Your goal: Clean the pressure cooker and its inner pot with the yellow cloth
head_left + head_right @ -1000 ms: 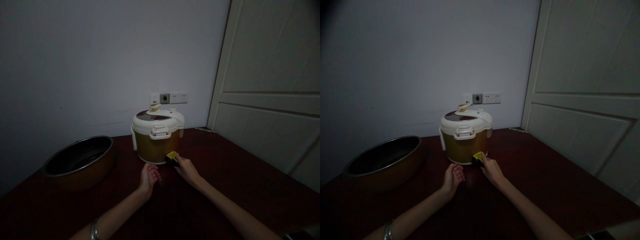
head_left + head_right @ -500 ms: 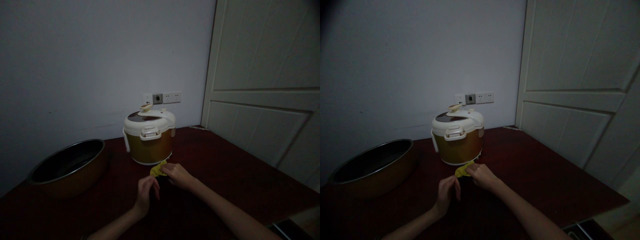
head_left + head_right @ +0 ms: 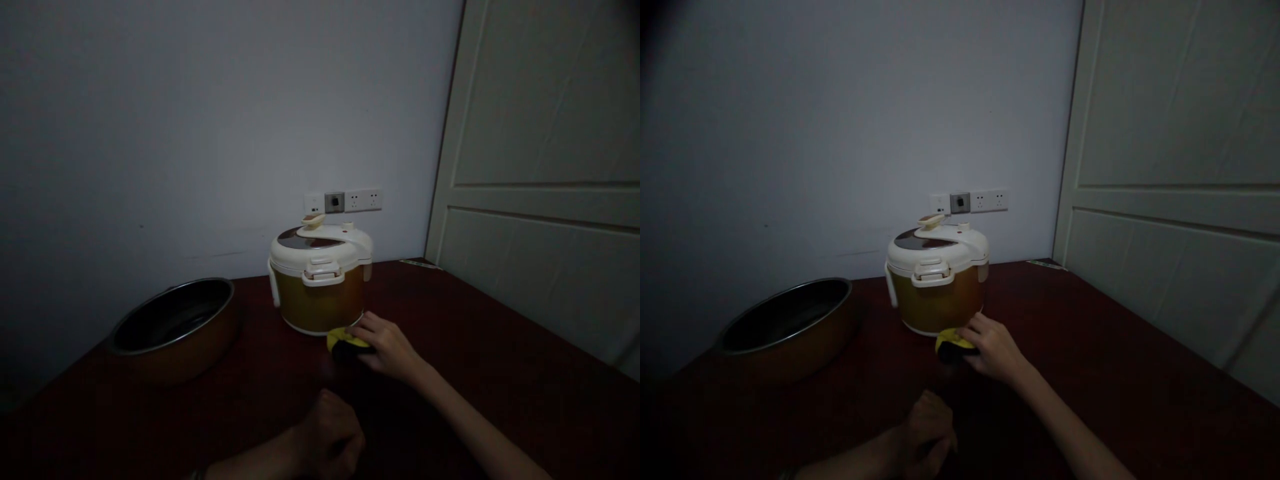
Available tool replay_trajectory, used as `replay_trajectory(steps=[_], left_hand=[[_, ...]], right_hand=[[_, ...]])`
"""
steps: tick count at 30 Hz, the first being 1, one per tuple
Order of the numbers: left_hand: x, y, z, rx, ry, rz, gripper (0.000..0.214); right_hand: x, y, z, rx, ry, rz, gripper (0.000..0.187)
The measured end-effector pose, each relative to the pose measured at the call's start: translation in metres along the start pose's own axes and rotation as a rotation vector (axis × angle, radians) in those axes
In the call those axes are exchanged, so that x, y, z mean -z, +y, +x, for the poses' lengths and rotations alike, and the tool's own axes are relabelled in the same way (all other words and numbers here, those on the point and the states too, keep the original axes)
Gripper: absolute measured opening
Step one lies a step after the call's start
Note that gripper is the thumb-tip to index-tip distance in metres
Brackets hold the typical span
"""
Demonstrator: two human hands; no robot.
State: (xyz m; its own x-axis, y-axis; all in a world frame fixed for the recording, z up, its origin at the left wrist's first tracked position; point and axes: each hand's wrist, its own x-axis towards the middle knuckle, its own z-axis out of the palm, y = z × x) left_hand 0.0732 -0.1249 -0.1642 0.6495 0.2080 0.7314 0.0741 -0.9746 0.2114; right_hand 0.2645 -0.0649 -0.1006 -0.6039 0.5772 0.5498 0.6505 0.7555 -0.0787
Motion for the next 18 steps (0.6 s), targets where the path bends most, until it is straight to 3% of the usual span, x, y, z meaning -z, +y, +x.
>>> replay_trajectory(steps=[2,4,9,12,15,18], left_hand=[[-0.002,-0.006,-0.008,0.009,-0.123,0.035,0.032],[-0.007,-0.013,-0.016,0.012,-0.224,0.055,0.029],[-0.014,-0.024,-0.015,-0.013,-0.365,0.012,0.032],[-0.004,-0.016,0.000,0.056,-0.476,0.040,0.037],[0.014,-0.002,0.013,0.100,-0.461,0.075,0.037],[0.030,0.006,0.020,0.100,-0.401,0.101,0.042]], right_hand=[[0.008,0.006,-0.001,-0.069,0.042,-0.042,0.034],[0.011,0.007,0.000,-0.116,0.004,-0.065,0.035],[0.001,-0.011,0.004,-0.099,-0.282,-0.006,0.038],[-0.001,-0.018,0.005,-0.141,-0.379,0.049,0.031],[0.005,-0.017,0.004,-0.203,-0.404,0.199,0.046],[0.012,-0.013,0.003,-0.280,-0.382,0.320,0.046]])
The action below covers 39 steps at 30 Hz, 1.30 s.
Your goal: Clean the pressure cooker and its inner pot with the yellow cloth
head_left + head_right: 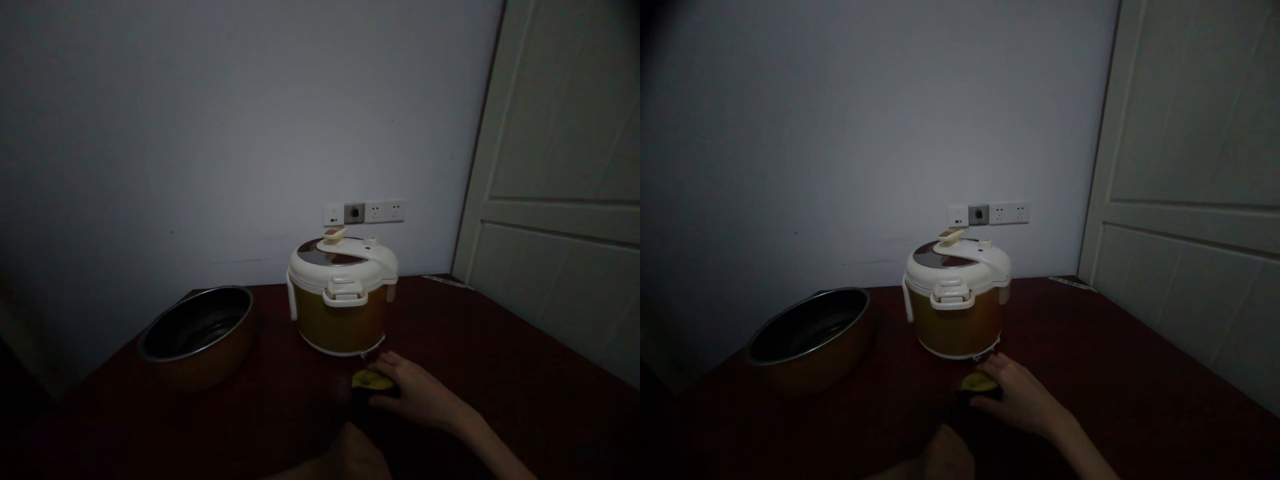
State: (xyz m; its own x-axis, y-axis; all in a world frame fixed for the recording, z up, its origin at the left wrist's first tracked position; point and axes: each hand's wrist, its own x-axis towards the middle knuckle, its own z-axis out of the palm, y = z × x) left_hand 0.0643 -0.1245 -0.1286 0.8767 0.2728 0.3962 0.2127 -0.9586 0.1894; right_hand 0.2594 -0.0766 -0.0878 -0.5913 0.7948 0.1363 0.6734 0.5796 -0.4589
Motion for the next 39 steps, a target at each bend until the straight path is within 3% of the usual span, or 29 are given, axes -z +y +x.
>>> replay_trajectory(steps=[3,5,7,9,11,13,15,18,21,25,30,39], left_hand=[[0.022,0.001,0.007,-0.026,0.037,0.004,0.047],[0.050,0.003,0.016,-0.087,0.143,0.005,0.052],[0.087,0.007,0.028,-0.232,0.424,0.004,0.055],[0.129,0.011,0.039,-0.268,0.511,0.041,0.048],[0.168,0.012,0.047,-0.250,0.504,0.109,0.035],[0.199,0.004,0.053,-0.248,0.646,0.146,0.032],[0.224,-0.011,0.057,-0.179,0.746,0.201,0.033],[0.257,-0.045,0.064,0.046,0.796,0.312,0.035],[0.285,-0.086,0.073,0.296,0.791,0.269,0.035],[0.308,-0.142,0.087,0.474,0.749,0.220,0.035],[0.320,-0.207,0.093,0.754,0.591,0.215,0.040],[0.307,-0.289,0.095,0.964,0.320,-0.025,0.032]], right_hand=[[0.002,0.000,0.002,0.017,0.079,0.134,0.040],[0.001,0.000,0.006,0.039,0.130,0.231,0.034],[0.001,-0.001,0.010,0.046,0.166,0.314,0.032],[0.003,-0.003,0.013,0.044,0.181,0.374,0.032],[0.007,-0.005,0.012,0.012,0.208,0.411,0.033],[0.013,-0.009,0.009,-0.045,0.236,0.455,0.036],[0.019,-0.014,0.005,-0.114,0.240,0.536,0.038],[0.029,-0.020,0.003,-0.160,0.230,0.689,0.041],[0.035,-0.024,0.011,-0.174,0.197,0.875,0.043],[0.037,-0.025,0.029,-0.266,0.138,1.131,0.049],[0.038,-0.027,0.047,-0.319,0.121,1.206,0.057],[0.039,-0.021,0.070,-0.352,0.048,1.245,0.061]])
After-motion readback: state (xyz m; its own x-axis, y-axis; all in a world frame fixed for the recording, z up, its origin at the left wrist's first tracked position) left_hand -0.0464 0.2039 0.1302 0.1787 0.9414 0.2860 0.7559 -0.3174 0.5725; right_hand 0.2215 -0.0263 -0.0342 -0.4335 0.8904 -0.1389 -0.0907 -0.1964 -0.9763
